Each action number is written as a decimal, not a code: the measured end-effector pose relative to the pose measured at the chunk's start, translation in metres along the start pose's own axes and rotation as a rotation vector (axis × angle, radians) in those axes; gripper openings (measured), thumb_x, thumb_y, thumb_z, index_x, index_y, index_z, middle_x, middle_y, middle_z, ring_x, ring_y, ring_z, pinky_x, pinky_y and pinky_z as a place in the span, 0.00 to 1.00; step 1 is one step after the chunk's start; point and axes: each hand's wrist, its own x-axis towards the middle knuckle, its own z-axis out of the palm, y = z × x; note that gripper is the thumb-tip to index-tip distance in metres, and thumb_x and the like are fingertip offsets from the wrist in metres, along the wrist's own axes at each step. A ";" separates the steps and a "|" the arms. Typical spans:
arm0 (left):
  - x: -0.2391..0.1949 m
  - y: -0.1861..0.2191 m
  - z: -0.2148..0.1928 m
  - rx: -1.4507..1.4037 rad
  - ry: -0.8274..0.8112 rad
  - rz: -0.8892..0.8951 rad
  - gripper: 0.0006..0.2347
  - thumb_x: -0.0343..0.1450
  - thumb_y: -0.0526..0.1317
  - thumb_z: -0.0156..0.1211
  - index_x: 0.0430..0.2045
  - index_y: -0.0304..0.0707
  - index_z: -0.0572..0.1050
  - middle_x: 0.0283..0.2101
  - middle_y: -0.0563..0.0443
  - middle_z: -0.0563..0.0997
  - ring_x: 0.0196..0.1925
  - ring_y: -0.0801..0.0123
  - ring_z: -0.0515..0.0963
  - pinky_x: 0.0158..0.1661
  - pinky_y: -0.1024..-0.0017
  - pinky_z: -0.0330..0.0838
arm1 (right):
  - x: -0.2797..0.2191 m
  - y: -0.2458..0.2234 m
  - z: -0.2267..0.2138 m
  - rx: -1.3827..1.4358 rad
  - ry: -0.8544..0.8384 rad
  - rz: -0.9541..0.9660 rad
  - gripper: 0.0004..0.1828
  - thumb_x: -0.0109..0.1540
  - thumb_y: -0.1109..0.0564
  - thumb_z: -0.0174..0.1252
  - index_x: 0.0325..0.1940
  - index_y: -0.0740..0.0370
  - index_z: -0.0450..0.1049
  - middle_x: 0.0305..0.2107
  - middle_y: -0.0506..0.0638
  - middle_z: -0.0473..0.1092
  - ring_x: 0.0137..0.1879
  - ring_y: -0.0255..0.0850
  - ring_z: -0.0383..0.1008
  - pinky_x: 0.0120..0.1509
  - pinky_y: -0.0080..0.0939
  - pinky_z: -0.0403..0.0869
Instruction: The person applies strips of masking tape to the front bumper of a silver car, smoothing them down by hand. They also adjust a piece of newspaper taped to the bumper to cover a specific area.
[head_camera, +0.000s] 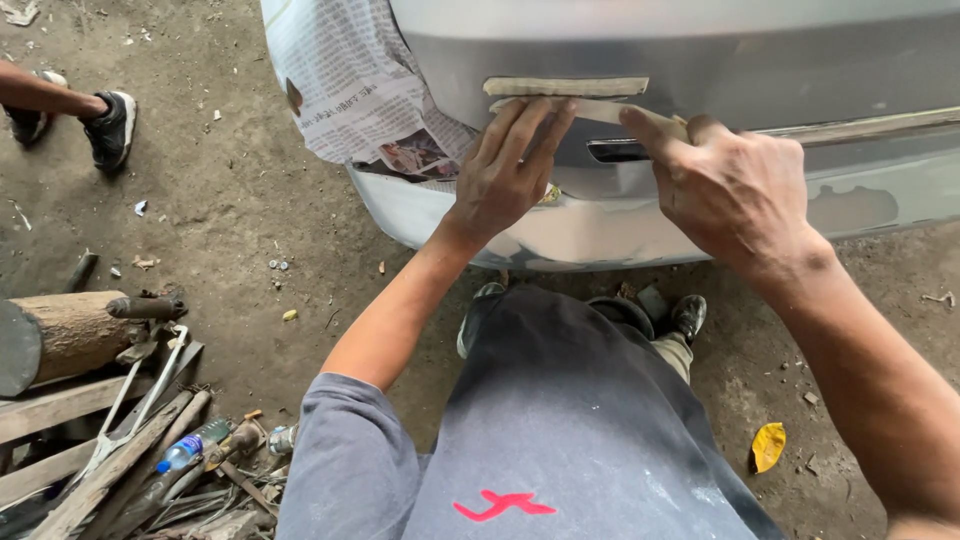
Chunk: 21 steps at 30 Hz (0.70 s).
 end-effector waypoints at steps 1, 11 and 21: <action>0.000 0.000 0.002 0.000 0.001 0.000 0.20 0.77 0.31 0.60 0.66 0.36 0.69 0.63 0.47 0.70 0.65 0.58 0.73 0.62 0.64 0.77 | 0.002 0.001 -0.001 -0.001 0.000 0.000 0.22 0.75 0.51 0.47 0.73 0.36 0.71 0.27 0.54 0.76 0.17 0.35 0.68 0.17 0.36 0.63; 0.003 0.004 0.011 0.051 0.012 0.013 0.21 0.78 0.33 0.59 0.69 0.47 0.68 0.61 0.52 0.69 0.64 0.61 0.70 0.61 0.62 0.75 | 0.009 0.003 -0.007 -0.022 -0.078 0.027 0.20 0.77 0.51 0.44 0.71 0.36 0.71 0.21 0.52 0.73 0.16 0.35 0.66 0.16 0.36 0.60; 0.011 0.018 0.018 0.145 0.035 0.008 0.23 0.80 0.37 0.60 0.72 0.58 0.65 0.62 0.55 0.65 0.63 0.61 0.64 0.62 0.56 0.64 | 0.009 0.008 -0.009 -0.034 0.024 0.010 0.17 0.78 0.46 0.46 0.70 0.32 0.73 0.25 0.50 0.73 0.17 0.36 0.66 0.17 0.35 0.60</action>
